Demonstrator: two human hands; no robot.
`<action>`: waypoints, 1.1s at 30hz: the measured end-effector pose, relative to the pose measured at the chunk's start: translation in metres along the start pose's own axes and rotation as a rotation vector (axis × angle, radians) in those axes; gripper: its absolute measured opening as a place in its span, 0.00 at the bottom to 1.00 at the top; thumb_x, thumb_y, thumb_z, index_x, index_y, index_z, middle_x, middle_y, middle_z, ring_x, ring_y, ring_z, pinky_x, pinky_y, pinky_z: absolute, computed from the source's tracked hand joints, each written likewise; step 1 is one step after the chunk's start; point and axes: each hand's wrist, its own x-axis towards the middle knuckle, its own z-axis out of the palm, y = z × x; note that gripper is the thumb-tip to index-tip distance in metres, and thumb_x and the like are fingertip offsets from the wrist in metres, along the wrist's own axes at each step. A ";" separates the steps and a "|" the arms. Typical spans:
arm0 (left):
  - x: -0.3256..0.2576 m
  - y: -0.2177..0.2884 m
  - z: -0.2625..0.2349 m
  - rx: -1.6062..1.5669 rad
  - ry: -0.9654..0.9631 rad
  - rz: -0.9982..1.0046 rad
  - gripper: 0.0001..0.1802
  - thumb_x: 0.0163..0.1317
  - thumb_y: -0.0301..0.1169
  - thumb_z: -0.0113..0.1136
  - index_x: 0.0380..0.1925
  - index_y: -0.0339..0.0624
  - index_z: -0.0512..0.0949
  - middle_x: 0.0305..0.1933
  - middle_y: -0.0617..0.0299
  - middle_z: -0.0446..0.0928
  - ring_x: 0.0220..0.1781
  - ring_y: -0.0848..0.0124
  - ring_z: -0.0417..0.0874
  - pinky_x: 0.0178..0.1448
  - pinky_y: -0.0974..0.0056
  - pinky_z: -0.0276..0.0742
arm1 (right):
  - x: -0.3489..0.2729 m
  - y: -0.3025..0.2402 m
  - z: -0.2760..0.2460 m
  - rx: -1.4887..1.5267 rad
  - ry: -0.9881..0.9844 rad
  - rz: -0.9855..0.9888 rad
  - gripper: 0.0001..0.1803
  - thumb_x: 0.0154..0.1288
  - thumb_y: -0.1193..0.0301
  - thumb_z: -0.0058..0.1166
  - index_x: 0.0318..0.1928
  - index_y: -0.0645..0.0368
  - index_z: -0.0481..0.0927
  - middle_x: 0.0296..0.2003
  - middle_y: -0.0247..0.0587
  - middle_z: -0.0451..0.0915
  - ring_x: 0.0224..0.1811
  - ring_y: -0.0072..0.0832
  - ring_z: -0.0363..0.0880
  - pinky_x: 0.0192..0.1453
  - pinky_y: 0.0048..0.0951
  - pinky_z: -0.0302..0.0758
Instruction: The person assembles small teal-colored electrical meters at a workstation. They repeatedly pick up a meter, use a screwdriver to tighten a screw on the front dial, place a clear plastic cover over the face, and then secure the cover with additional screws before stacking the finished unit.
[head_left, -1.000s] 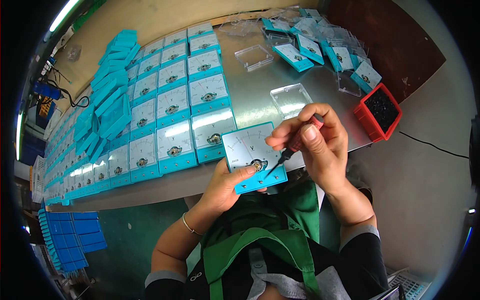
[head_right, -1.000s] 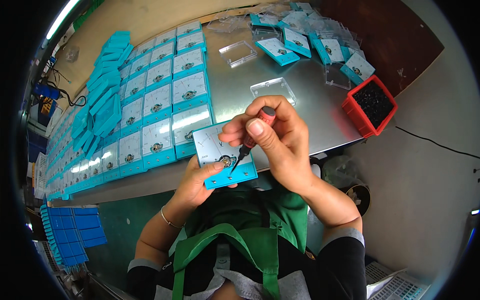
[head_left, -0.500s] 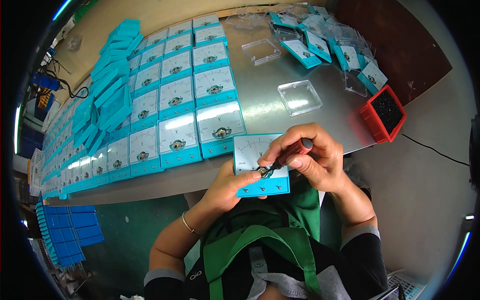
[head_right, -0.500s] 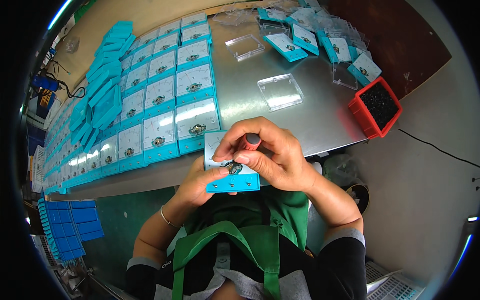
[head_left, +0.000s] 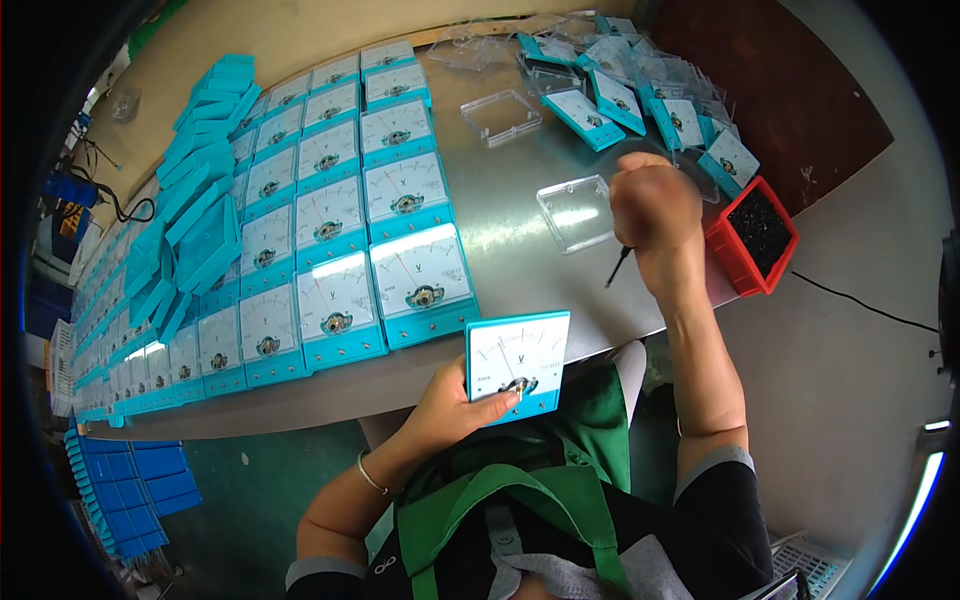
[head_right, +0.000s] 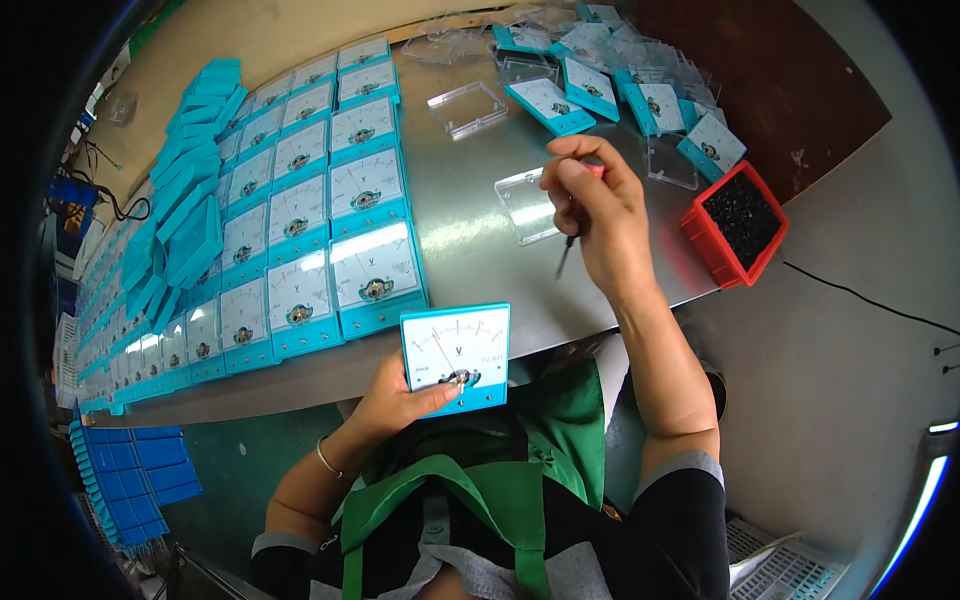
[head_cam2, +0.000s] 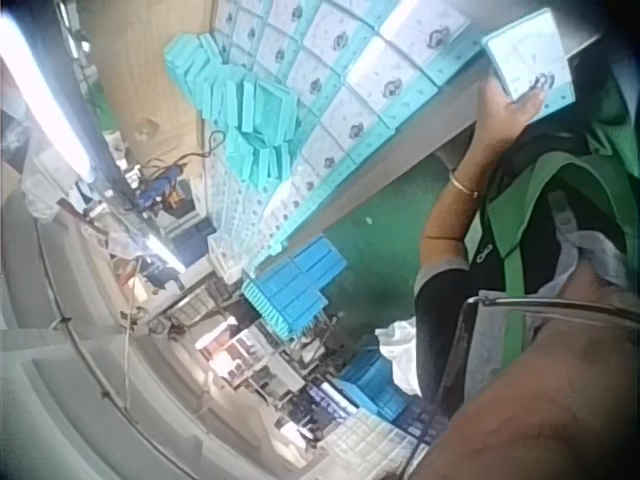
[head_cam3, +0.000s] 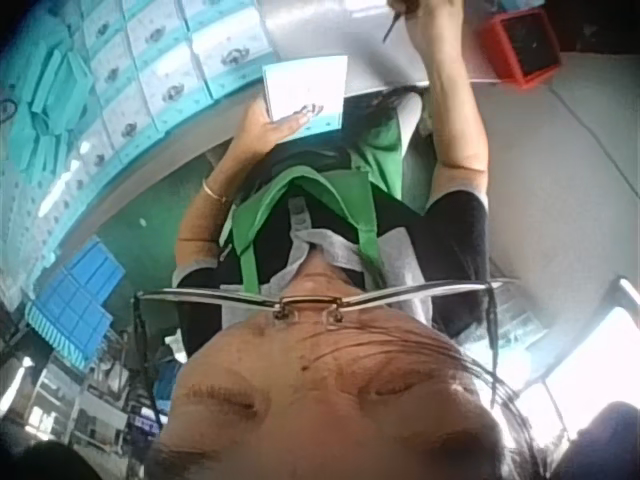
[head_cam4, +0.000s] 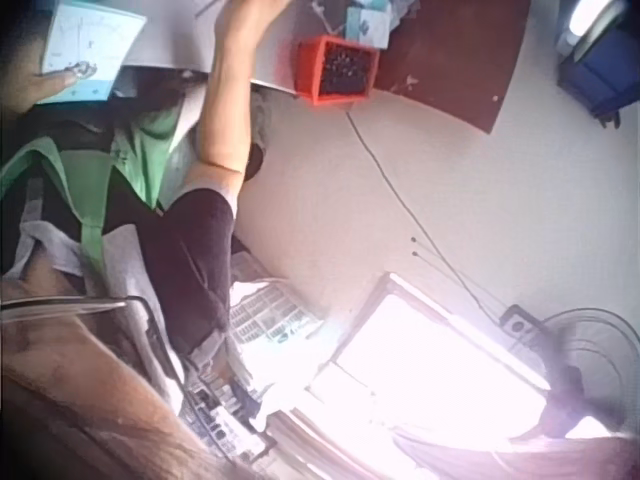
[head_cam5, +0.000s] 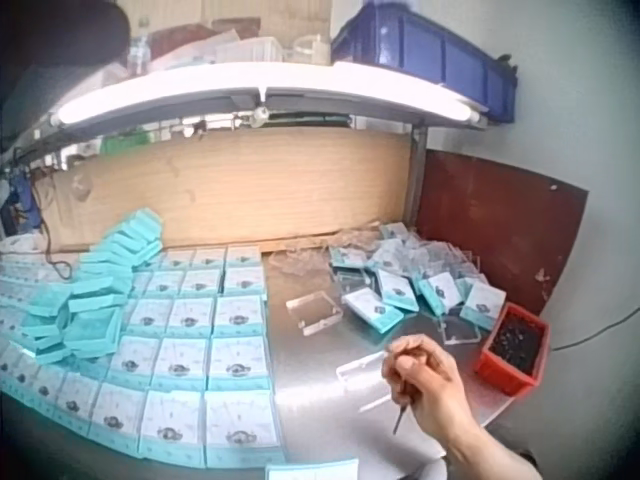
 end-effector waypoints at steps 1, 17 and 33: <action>-0.002 0.001 0.001 0.030 -0.024 0.012 0.23 0.59 0.26 0.62 0.54 0.33 0.71 0.47 0.59 0.78 0.48 0.75 0.77 0.55 0.65 0.73 | 0.007 0.003 -0.006 -0.490 0.078 -0.010 0.14 0.65 0.68 0.54 0.48 0.60 0.77 0.35 0.41 0.79 0.31 0.24 0.74 0.36 0.27 0.71; -0.007 -0.004 0.014 0.509 -0.188 0.236 0.17 0.52 0.26 0.63 0.43 0.35 0.75 0.39 0.50 0.78 0.39 0.55 0.81 0.46 0.60 0.75 | -0.072 0.033 -0.040 -1.218 -0.519 -0.500 0.12 0.50 0.71 0.64 0.35 0.61 0.77 0.42 0.39 0.77 0.36 0.36 0.78 0.37 0.35 0.77; 0.035 0.004 0.046 0.979 -0.300 0.145 0.29 0.52 0.20 0.59 0.58 0.43 0.70 0.74 0.41 0.38 0.60 0.44 0.72 0.53 0.54 0.77 | 0.020 0.039 0.011 -1.280 -0.380 -0.452 0.05 0.55 0.73 0.55 0.29 0.64 0.79 0.29 0.48 0.79 0.29 0.43 0.80 0.33 0.37 0.76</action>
